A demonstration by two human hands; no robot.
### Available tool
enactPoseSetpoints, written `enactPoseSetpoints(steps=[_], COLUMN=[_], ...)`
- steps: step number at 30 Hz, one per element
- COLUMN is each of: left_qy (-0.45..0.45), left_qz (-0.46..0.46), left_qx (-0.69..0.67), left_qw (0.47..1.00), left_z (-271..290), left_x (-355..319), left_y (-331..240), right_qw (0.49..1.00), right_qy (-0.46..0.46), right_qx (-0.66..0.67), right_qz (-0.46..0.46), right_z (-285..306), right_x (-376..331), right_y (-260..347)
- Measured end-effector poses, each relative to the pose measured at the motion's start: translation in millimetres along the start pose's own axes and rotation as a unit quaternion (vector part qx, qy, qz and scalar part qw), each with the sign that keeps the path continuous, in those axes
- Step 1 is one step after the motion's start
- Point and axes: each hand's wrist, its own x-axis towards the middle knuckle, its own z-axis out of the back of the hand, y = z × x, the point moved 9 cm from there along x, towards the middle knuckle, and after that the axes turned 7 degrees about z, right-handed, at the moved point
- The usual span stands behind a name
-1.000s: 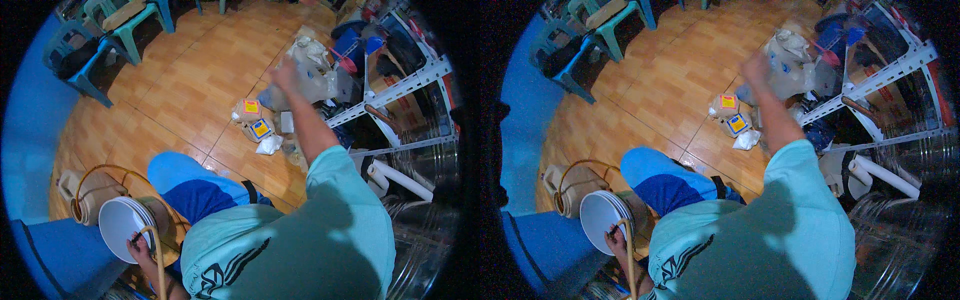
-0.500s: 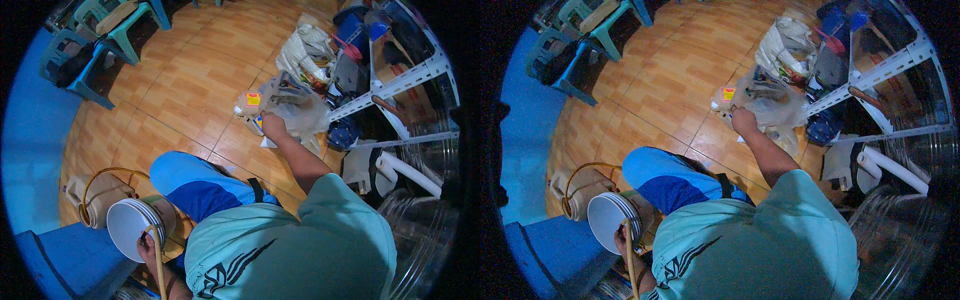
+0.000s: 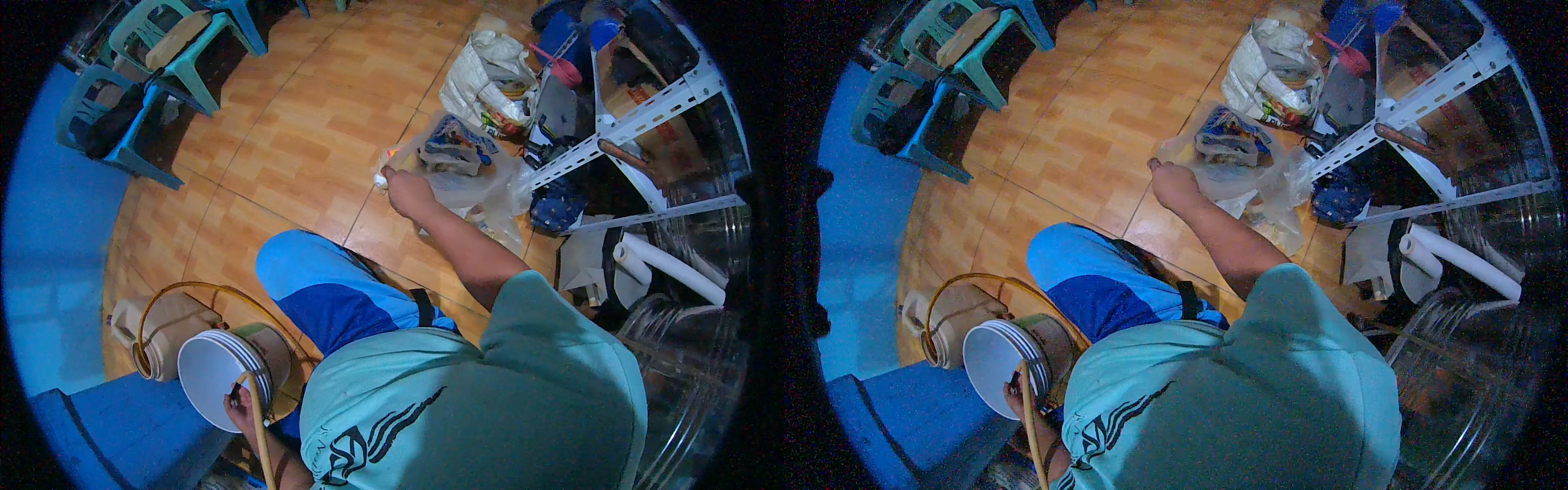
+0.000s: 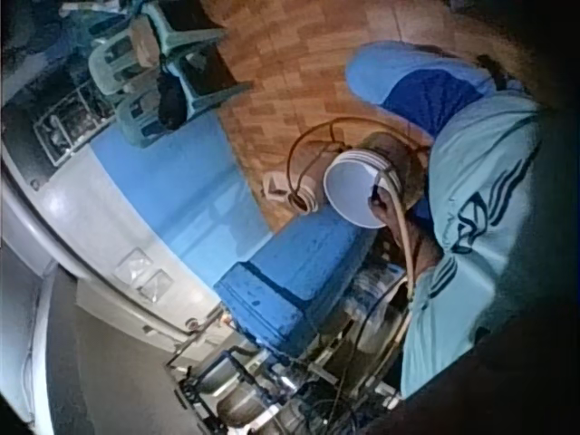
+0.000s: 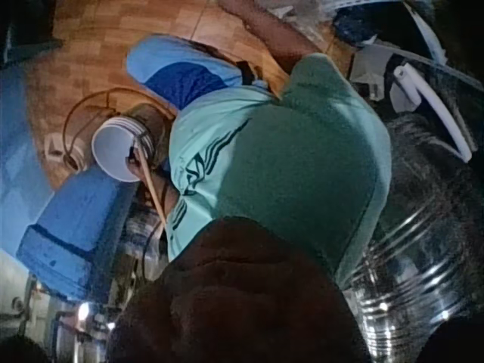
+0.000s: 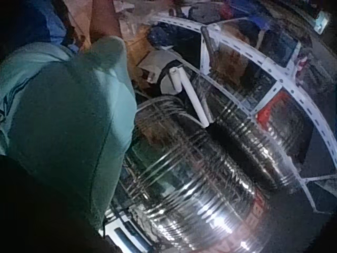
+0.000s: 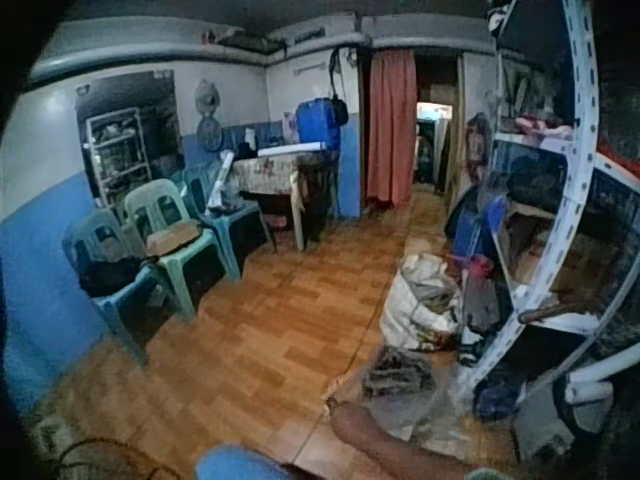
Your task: The person uses a pair of scissors to cut a black hose, then connects a yellow hose to a blue valve on a large tank. They place the hose end into a white bucket, adjust the connection, and attach a nozzle to the hose end.
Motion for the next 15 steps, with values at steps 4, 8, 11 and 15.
enactPoseSetpoints(steps=[4,8,11,15], left_qy=[0.017,-0.008,-0.09,0.232], left_qz=[0.048,0.043,-0.078,0.192], left_qx=[-0.03,-0.061,0.031,0.003], left_qw=[0.998,0.997,0.992,0.954], left_z=[-19.6,-32.3,-29.4,-81.8], left_x=[-9.7,-16.5,-16.9,-27.3], left_y=[13.3,15.6,11.4,44.0], right_qw=[0.999,0.99,0.972,0.791], right_qy=[-0.008,-0.078,-0.048,0.089], right_qx=[0.042,0.116,0.221,0.562], right_qz=[-0.002,-0.025,-0.067,-0.227], right_z=[1.0,-11.8,-16.6,-72.5], right_x=[7.6,18.9,31.6,47.8], right_y=[0.4,-31.8,-43.8,-105.3])
